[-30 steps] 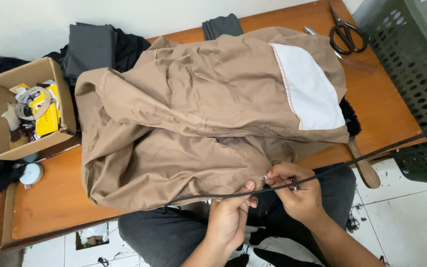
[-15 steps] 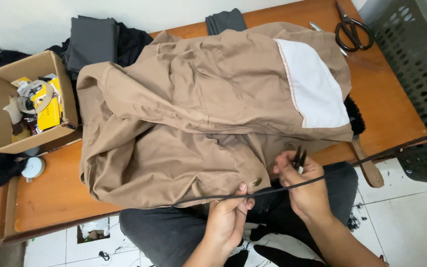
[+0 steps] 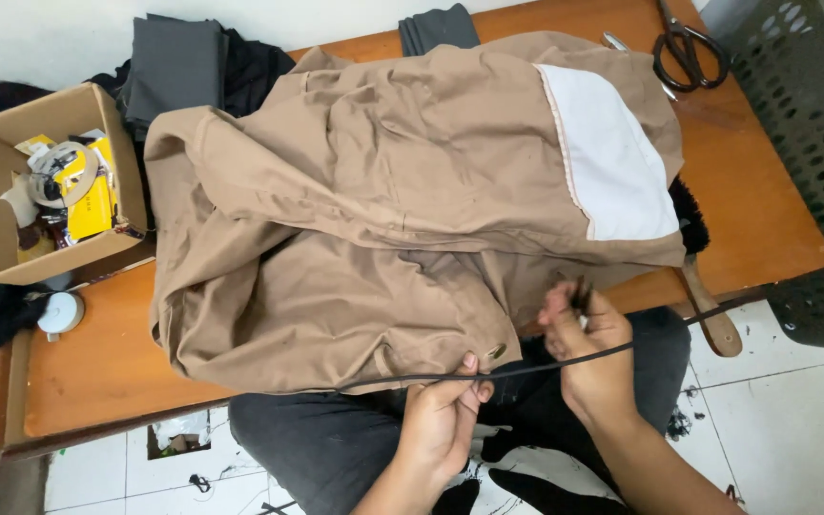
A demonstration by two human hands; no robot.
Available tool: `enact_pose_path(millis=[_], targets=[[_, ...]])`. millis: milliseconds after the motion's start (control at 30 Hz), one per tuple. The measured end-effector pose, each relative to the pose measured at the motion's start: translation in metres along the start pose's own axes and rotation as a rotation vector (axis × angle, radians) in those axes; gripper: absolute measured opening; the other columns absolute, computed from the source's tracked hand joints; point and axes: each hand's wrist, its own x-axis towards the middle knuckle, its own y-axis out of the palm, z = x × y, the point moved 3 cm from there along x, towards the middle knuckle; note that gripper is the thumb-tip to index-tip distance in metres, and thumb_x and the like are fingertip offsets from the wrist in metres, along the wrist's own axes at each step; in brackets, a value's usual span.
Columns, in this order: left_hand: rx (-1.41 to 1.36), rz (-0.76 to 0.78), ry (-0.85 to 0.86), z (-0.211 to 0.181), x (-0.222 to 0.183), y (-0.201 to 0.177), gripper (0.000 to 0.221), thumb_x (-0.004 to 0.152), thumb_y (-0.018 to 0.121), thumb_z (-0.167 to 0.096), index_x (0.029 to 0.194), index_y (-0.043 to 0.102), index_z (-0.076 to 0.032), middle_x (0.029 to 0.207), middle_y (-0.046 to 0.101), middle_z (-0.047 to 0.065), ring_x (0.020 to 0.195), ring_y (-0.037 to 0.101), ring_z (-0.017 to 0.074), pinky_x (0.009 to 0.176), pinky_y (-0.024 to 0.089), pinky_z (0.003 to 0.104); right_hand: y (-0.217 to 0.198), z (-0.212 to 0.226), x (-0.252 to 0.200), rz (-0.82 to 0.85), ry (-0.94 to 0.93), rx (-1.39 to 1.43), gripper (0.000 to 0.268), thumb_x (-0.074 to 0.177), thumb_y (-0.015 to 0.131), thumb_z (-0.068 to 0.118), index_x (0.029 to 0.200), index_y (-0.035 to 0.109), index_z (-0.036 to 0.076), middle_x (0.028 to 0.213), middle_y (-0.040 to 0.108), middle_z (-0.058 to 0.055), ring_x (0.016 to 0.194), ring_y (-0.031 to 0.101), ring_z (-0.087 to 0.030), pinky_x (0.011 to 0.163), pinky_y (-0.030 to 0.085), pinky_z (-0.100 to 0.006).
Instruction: Trimming loose threads from a brown garment using thread nippers at a finishing station.
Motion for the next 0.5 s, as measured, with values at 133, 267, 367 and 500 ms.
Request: enact_pose_path(millis=[133,267,367,500], targets=[[-0.022,-0.045,-0.014,0.001,0.0,-0.003,0.03,0.074,0.056,0.014,0.052,0.048,-0.004,0.056,0.041,0.003,0.052,0.037,0.0139,0.047,0.033,0.029,-0.003,0.005,0.004,0.009,-0.032,0.008,0.014,0.084,0.056,0.019,0.081,0.054,0.006,0.058,0.048,-0.004,0.04,0.031,-0.004,0.037,0.022,-0.015],[-0.078,-0.046,-0.038,0.003,0.002,-0.006,0.028,0.074,0.052,0.014,0.054,0.046,-0.004,0.059,0.041,0.004,0.055,0.037,0.0156,0.048,0.032,0.029,-0.004,-0.013,0.006,0.099,-0.012,-0.078,0.017,0.084,0.054,0.019,0.073,0.052,0.007,0.055,0.042,0.0,0.043,0.034,-0.006,0.038,0.023,-0.018],[-0.096,-0.074,-0.044,0.003,0.0,-0.006,0.023,0.07,0.049,0.017,0.059,0.048,-0.003,0.063,0.046,0.007,0.057,0.04,0.0168,0.048,0.033,0.03,0.007,-0.015,0.008,0.167,-0.031,-0.337,0.011,0.076,0.063,0.017,0.073,0.059,0.007,0.064,0.054,0.0,0.056,0.046,-0.007,0.053,0.036,-0.019],[-0.098,-0.121,-0.037,0.003,0.002,-0.011,0.025,0.061,0.044,0.021,0.057,0.043,-0.004,0.062,0.044,0.01,0.057,0.041,0.0188,0.048,0.032,0.031,0.011,-0.022,0.012,0.268,0.111,-0.338,0.012,0.079,0.061,0.015,0.072,0.061,0.005,0.052,0.048,0.001,0.045,0.042,-0.004,0.037,0.03,-0.019]])
